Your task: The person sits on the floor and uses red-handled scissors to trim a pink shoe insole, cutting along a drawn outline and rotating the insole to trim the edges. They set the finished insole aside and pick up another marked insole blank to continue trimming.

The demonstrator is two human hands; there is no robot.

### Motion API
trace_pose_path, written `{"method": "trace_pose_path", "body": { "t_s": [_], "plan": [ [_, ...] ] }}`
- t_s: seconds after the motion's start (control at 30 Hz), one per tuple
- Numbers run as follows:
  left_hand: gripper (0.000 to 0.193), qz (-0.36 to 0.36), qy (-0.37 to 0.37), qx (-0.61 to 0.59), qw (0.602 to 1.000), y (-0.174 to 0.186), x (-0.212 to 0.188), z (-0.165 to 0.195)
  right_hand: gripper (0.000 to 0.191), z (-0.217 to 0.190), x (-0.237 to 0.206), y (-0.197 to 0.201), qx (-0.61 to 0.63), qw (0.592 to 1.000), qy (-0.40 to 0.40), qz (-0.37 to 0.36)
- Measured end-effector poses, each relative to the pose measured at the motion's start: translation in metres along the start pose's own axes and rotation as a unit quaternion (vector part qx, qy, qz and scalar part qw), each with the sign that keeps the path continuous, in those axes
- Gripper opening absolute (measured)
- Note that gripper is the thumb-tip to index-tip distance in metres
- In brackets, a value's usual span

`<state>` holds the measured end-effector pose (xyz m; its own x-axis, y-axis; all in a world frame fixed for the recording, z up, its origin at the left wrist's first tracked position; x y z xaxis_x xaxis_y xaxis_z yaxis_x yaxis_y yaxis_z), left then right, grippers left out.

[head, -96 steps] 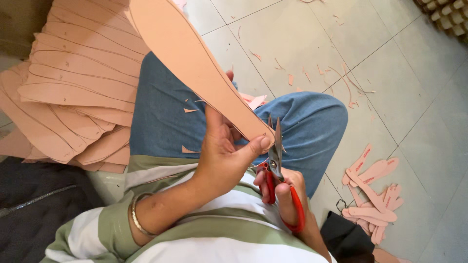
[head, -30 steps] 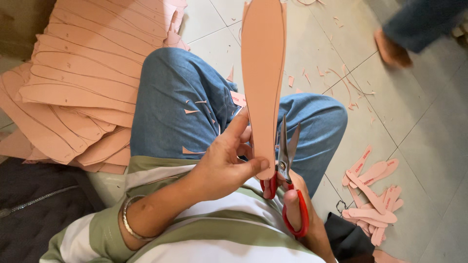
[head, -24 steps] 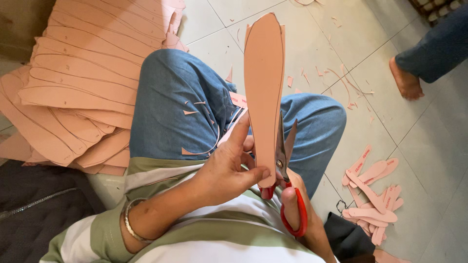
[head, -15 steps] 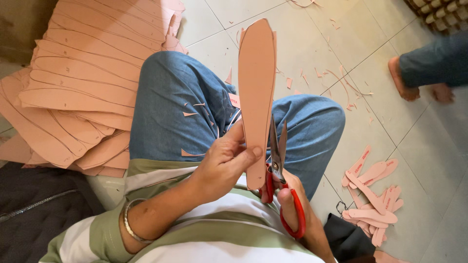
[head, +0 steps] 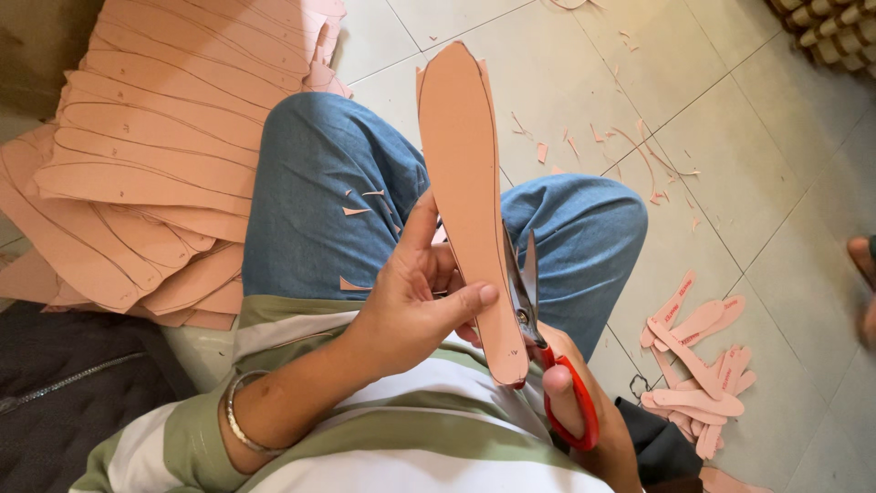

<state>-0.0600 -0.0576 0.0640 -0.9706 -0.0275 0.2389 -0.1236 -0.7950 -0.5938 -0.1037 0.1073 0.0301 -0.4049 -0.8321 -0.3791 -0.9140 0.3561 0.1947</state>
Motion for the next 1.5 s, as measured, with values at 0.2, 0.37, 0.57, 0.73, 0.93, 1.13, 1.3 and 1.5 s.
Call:
{"method": "trace_pose_path", "body": {
  "t_s": [0.2,0.37,0.57,0.73,0.93,1.13,1.3,1.5],
  "plan": [
    [0.094,-0.012,-0.043,0.017,0.999,-0.006,-0.001,0.005,0.134,0.005,-0.001,-0.005,-0.008,0.999,-0.036,-0.026],
    [0.088,-0.016,-0.05,0.017,0.998,-0.008,-0.001,0.008,0.132,0.003,-0.002,-0.006,-0.004,0.999,-0.03,-0.024],
    [0.078,-0.002,-0.031,0.018,0.999,-0.008,-0.001,0.007,0.128,0.0,-0.004,-0.007,-0.028,0.999,-0.028,-0.033],
    [0.083,0.035,0.01,0.053,0.998,-0.002,-0.001,0.002,0.12,0.007,-0.005,-0.007,0.01,1.0,-0.006,0.01],
    [0.079,0.02,-0.001,0.031,0.999,-0.005,-0.001,0.004,0.11,0.034,-0.001,-0.001,0.055,0.997,-0.015,0.05],
    [0.083,0.024,0.005,-0.01,1.0,-0.003,0.001,0.001,0.105,0.053,0.004,-0.004,0.164,0.986,-0.011,0.007],
    [0.038,0.066,0.033,0.079,0.994,0.018,0.002,0.001,0.109,0.047,0.001,-0.002,0.139,0.99,-0.012,0.015],
    [0.027,0.081,0.089,0.088,0.989,0.038,0.002,-0.014,0.088,-0.001,-0.008,-0.006,0.117,0.991,0.046,-0.054]
  ]
}}
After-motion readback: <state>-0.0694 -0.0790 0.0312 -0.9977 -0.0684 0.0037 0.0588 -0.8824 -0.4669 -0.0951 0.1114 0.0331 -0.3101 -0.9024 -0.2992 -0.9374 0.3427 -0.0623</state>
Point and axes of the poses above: each hand's wrist, its own x-axis towards the middle knuckle, its own y-axis out of the back of the hand, z = x × y, the point moved 9 cm from there along x, towards the middle knuckle, and after that the axes turned 9 degrees about -z, right-handed, at the moved point
